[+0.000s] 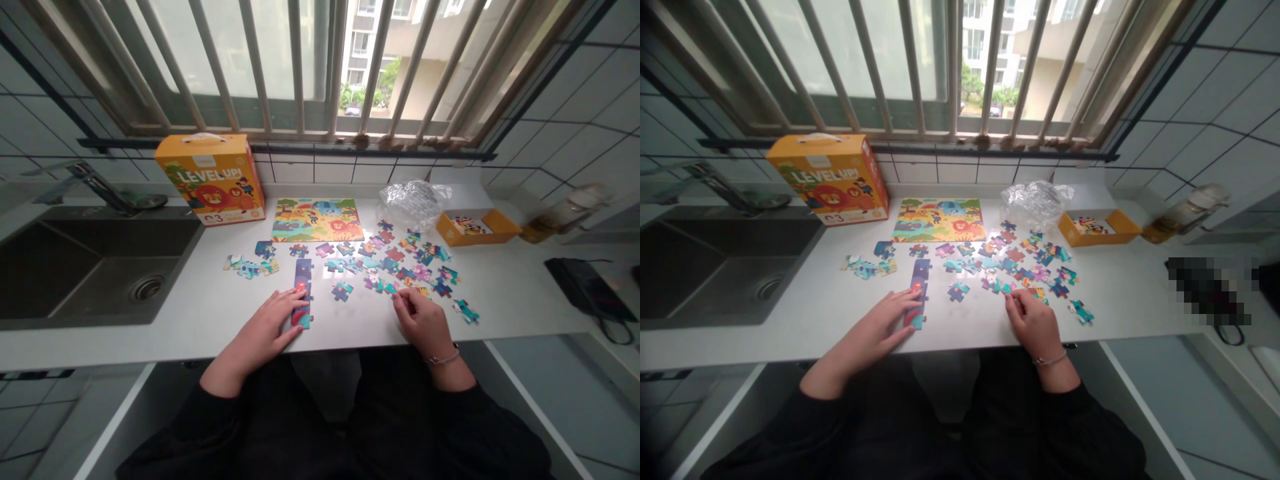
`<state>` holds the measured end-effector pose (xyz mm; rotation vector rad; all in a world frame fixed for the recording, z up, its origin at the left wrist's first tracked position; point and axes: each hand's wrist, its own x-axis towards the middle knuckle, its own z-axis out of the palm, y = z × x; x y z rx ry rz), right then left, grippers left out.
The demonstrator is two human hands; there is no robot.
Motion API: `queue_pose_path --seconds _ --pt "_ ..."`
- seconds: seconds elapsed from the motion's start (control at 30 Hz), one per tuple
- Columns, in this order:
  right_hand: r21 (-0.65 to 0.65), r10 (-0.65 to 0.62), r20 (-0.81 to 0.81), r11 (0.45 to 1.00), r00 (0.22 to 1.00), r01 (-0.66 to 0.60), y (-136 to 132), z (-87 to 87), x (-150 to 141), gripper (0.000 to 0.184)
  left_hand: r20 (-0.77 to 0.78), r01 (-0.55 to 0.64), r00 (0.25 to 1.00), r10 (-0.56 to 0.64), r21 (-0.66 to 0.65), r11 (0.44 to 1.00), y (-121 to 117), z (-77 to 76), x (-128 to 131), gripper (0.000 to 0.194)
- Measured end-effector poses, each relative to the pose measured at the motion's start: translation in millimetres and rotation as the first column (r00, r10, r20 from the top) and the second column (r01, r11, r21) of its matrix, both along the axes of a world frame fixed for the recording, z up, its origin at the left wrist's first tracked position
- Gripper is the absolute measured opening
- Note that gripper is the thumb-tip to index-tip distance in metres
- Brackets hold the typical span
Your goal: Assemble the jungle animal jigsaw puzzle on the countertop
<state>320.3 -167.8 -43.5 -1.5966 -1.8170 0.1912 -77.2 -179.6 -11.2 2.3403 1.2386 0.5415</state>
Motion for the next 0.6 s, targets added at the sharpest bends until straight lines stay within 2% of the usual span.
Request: queue_pose_path --seconds 0.07,0.2,0.27,0.33,0.4,0.43,0.6 --pt "-0.024 0.012 0.054 1.0 0.998 -0.011 0.7 -3.8 -3.4 0.035 -0.01 -0.023 1.0 0.023 0.02 1.0 -0.1 -1.1 2.5 0.043" --pt "-0.059 0.045 0.122 0.998 0.992 -0.038 2.4 -2.6 -6.8 0.036 0.012 -0.06 0.998 0.059 0.072 0.996 -2.9 -0.2 6.0 0.063" --pt "-0.061 0.044 0.123 0.997 0.991 -0.036 2.9 -1.2 -6.9 0.036 0.064 -0.184 0.982 0.176 0.142 0.973 -6.7 -0.1 7.5 0.049" --pt "-0.063 0.044 0.119 0.997 0.992 -0.036 3.4 -0.4 -6.8 0.036 0.09 -0.416 0.91 0.406 0.213 0.884 -11.9 -0.9 9.5 0.029" --pt "-0.066 0.041 0.115 0.997 0.992 -0.034 3.8 -0.2 -6.6 0.037 0.058 -0.583 0.806 0.59 0.255 0.771 -16.6 -2.3 12.1 0.043" --pt "-0.07 0.04 0.114 0.997 0.993 -0.032 4.0 -0.1 -6.6 0.037 0.017 -0.608 0.779 0.627 0.266 0.748 -18.1 -2.9 13.7 0.048" --pt "-0.086 0.042 0.115 0.996 0.993 -0.032 4.8 0.5 -6.7 0.036 -0.246 -0.498 0.791 0.56 0.271 0.824 -14.4 -3.5 23.1 0.047"
